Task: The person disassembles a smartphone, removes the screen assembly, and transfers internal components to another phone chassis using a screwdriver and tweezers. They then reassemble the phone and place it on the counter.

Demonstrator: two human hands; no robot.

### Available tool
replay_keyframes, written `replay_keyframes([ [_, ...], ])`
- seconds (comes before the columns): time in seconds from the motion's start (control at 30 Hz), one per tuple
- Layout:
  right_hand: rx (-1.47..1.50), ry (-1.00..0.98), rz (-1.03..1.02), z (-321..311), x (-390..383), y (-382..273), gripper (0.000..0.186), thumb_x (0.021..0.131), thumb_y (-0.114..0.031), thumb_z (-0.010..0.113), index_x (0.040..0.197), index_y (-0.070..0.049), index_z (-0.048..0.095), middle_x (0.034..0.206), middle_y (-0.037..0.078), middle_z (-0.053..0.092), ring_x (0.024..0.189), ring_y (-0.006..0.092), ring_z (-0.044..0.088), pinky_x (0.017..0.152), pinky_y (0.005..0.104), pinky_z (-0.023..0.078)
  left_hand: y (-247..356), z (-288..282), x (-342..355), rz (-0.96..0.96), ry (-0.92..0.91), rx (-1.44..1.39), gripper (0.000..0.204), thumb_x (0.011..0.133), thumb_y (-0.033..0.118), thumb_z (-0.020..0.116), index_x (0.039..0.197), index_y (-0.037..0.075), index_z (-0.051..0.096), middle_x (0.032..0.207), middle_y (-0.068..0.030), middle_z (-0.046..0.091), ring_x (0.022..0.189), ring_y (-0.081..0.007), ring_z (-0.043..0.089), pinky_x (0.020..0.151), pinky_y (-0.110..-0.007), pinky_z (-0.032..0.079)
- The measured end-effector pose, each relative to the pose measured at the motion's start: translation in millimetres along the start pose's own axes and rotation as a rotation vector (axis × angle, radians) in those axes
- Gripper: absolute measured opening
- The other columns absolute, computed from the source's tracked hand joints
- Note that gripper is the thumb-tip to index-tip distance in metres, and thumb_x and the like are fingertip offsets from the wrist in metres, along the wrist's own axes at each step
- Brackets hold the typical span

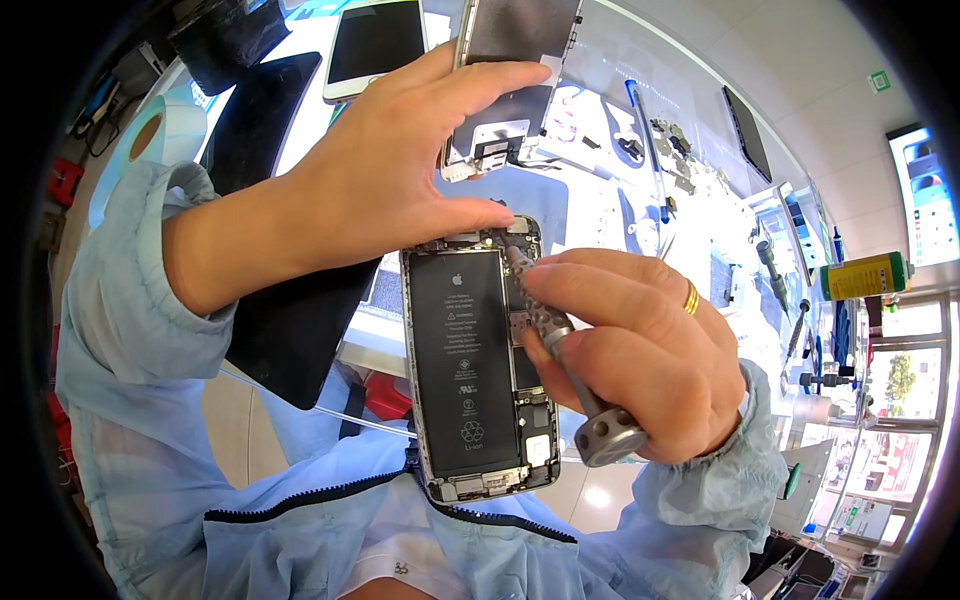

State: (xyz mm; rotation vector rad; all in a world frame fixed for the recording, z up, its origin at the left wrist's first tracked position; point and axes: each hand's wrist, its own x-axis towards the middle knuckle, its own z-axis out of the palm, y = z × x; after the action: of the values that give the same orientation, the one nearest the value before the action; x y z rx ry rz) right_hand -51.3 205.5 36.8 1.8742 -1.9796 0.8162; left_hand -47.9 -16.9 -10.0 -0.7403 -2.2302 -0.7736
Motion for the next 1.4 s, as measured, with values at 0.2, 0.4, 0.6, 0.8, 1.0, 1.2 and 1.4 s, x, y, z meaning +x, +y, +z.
replay_keyframes([
  [0.2, -0.037, -0.007, -0.102, 2.4, -0.7, 3.4, 0.046, 0.061, 0.008, 0.076, 0.090, 0.000, 0.041, 0.090, 0.024, 0.061, 0.074, 0.0348, 0.065, 0.059, 0.0372, 0.056, 0.0, -0.5, 0.7, -0.044, -0.019, -0.031, 0.065, 0.063, 0.012, 0.078, 0.118, -0.006, 0.048, 0.098, -0.0200, 0.051, 0.089, -0.0333, 0.056, 0.076, -0.036, 0.047],
  [0.4, -0.038, -0.020, -0.086, -1.6, 0.6, -0.9, 0.048, 0.060, 0.007, 0.077, 0.091, -0.001, 0.041, 0.090, 0.024, 0.061, 0.075, 0.0351, 0.065, 0.059, 0.0377, 0.056, 2.1, -3.0, -0.2, -0.077, -0.026, -0.026, 0.061, 0.064, 0.011, 0.076, 0.116, -0.006, 0.049, 0.100, -0.0210, 0.052, 0.089, -0.0345, 0.056, 0.076, -0.037, 0.047],
  [0.6, -0.006, -0.018, -0.048, -2.9, -3.3, 0.0, 0.048, 0.061, 0.006, 0.077, 0.092, -0.002, 0.041, 0.091, 0.024, 0.061, 0.075, 0.0355, 0.065, 0.059, 0.0378, 0.056, -1.2, 0.2, -0.1, -0.021, 0.039, -0.039, 0.059, 0.065, 0.010, 0.076, 0.115, -0.006, 0.049, 0.099, -0.0212, 0.051, 0.087, -0.0355, 0.056, 0.075, -0.039, 0.046],
  [0.8, -0.006, -0.017, -0.055, -2.9, -3.5, 2.0, 0.049, 0.060, 0.005, 0.078, 0.092, -0.001, 0.041, 0.091, 0.023, 0.061, 0.075, 0.0355, 0.065, 0.060, 0.0383, 0.056, -0.9, -0.1, -1.5, -0.032, 0.030, -0.042, 0.062, 0.063, 0.008, 0.076, 0.117, -0.007, 0.048, 0.095, -0.0198, 0.051, 0.081, -0.0329, 0.056, 0.070, -0.038, 0.046],
  [1.0, 0.006, 0.018, -0.035, -0.1, -5.0, 1.8, 0.046, 0.061, 0.005, 0.078, 0.090, -0.001, 0.043, 0.091, 0.023, 0.062, 0.076, 0.0357, 0.065, 0.061, 0.0379, 0.056, -2.0, 1.9, -1.1, -0.029, 0.033, -0.049, 0.064, 0.063, 0.008, 0.076, 0.118, -0.007, 0.048, 0.094, -0.0189, 0.051, 0.080, -0.0313, 0.056, 0.069, -0.037, 0.046],
  [1.2, -0.018, 0.003, 0.016, -0.5, -1.7, -1.3, 0.041, 0.062, 0.006, 0.077, 0.085, -0.002, 0.044, 0.091, 0.022, 0.062, 0.078, 0.0348, 0.065, 0.062, 0.0365, 0.056, -1.4, 0.2, -1.7, -0.026, 0.036, -0.045, 0.064, 0.063, 0.008, 0.075, 0.119, -0.008, 0.047, 0.096, -0.0197, 0.051, 0.081, -0.0314, 0.057, 0.070, -0.037, 0.047],
  [1.4, -0.012, 0.027, -0.010, 0.9, -3.7, 1.5, 0.039, 0.064, 0.006, 0.076, 0.084, -0.001, 0.045, 0.092, 0.022, 0.062, 0.078, 0.0344, 0.065, 0.061, 0.0358, 0.055, -0.5, -0.7, -1.7, -0.039, 0.021, -0.042, 0.065, 0.063, 0.008, 0.075, 0.120, -0.008, 0.047, 0.097, -0.0205, 0.051, 0.083, -0.0318, 0.057, 0.072, -0.037, 0.047],
])
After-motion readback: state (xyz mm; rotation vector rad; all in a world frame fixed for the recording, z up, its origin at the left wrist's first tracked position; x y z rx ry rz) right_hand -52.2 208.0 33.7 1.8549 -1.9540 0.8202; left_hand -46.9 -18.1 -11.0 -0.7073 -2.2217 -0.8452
